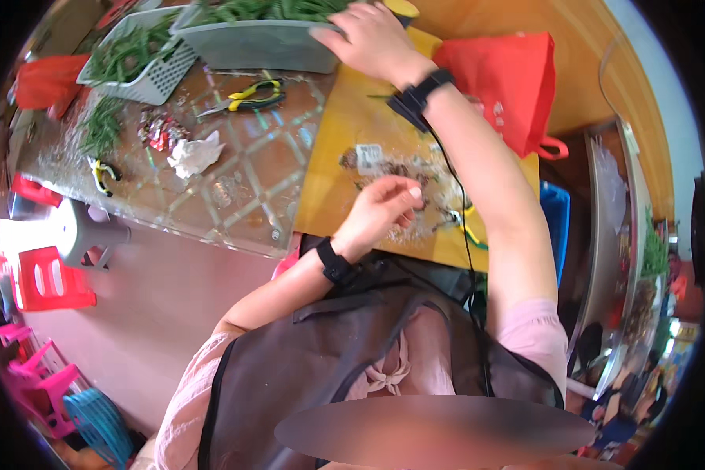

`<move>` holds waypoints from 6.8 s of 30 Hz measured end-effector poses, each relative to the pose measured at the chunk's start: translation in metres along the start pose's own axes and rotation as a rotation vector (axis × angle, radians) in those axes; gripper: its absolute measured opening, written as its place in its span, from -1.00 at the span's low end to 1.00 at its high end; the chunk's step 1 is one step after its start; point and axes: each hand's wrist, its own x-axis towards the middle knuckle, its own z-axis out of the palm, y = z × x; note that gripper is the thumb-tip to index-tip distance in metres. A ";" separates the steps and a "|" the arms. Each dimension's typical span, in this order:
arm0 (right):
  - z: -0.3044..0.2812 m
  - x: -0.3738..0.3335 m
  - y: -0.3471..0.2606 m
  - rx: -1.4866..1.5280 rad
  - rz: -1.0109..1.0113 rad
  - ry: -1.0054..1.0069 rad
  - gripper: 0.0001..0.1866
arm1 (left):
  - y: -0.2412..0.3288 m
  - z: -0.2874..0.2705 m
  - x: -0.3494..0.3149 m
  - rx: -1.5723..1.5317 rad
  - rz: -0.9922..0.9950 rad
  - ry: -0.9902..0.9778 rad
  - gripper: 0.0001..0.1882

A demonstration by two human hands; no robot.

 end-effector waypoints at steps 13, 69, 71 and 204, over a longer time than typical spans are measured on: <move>0.021 -0.161 0.117 0.293 0.409 -0.239 -0.65 | -0.001 0.004 0.003 -0.011 -0.031 0.011 -0.75; -0.030 -0.349 -0.077 0.773 0.599 0.262 -0.66 | -0.039 0.029 -0.007 0.584 0.303 -0.082 -0.67; -0.020 -0.372 -0.061 0.718 0.653 0.313 -0.66 | -0.043 0.032 -0.006 0.508 0.288 -0.083 -0.69; -0.032 -0.332 -0.066 1.016 0.589 0.150 -0.94 | -0.024 0.033 -0.018 -0.044 0.168 -0.176 -0.71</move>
